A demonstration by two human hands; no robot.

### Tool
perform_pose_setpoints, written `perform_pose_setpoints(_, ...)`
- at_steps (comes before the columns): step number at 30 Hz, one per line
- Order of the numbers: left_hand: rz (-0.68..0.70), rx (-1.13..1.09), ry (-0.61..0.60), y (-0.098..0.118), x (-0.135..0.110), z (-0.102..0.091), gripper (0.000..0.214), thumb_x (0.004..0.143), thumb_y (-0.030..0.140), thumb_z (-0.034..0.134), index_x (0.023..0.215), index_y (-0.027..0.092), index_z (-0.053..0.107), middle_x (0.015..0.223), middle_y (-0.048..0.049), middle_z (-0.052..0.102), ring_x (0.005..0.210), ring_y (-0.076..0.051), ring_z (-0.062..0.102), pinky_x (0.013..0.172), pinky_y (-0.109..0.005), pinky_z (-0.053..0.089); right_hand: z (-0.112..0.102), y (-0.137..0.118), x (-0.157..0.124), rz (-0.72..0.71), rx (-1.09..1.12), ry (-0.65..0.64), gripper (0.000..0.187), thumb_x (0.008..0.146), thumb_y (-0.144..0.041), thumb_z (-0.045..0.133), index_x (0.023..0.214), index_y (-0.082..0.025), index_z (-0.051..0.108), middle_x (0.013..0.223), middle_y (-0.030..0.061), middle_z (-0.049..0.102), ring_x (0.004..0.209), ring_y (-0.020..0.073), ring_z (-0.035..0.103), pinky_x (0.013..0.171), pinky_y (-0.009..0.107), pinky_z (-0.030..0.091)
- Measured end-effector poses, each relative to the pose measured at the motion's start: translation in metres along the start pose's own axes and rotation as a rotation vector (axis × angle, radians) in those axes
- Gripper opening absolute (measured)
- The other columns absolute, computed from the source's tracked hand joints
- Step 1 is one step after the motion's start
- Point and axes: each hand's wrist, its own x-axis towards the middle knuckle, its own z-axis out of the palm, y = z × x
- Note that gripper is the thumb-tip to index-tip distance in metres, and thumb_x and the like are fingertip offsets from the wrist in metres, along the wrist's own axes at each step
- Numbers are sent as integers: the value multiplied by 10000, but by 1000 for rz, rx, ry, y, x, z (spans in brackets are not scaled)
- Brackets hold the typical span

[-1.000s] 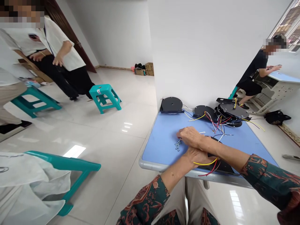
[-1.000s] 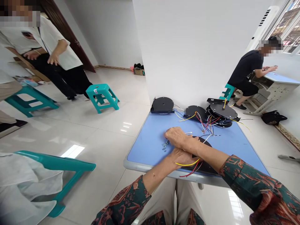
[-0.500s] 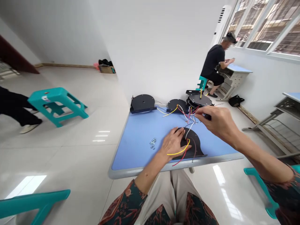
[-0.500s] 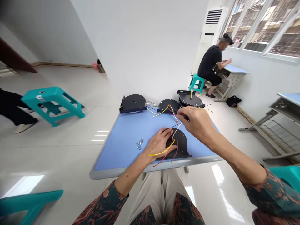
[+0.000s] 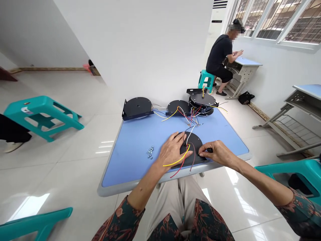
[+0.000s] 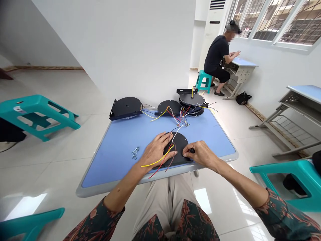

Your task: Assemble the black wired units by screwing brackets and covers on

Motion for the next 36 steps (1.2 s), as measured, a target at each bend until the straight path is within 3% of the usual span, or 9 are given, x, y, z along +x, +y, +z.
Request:
perform_pose_setpoints(11, 7, -8, -1, -1, 0, 1, 756, 888, 556, 640, 1483, 125, 461, 1536, -125, 494, 1445, -341, 384, 1190, -493, 379, 1, -2, 4, 9, 24, -64, 124, 797, -142, 666, 779, -194, 778, 718, -12, 736, 667, 136, 623, 687, 252, 429)
perform_pose_setpoints(19, 2, -21, -5, -2, 0, 1, 768, 884, 561, 643, 1486, 121, 459, 1540, -123, 489, 1447, -344, 378, 1193, -499, 380, -1, -7, 11, 114, 55, -86, 99, 738, -158, 669, 724, -182, 764, 626, -25, 674, 609, 119, 556, 632, 245, 404)
perform_pose_setpoints(27, 10, -29, 8, -3, 0, 2, 766, 870, 566, 657, 1489, 158, 463, 1535, -125, 495, 1446, -339, 387, 1188, -509, 385, 0, -5, 17, 166, 97, -92, 93, 713, -178, 666, 724, -185, 758, 643, -18, 682, 622, 126, 576, 616, 246, 421)
perform_pose_setpoints(36, 8, -21, -11, -2, 0, 1, 766, 878, 563, 649, 1480, 125, 468, 1537, -126, 493, 1445, -346, 383, 1197, -498, 377, 1, -14, 16, 148, -40, -54, 114, 720, -135, 664, 725, -192, 763, 653, -17, 706, 616, 126, 585, 619, 241, 416)
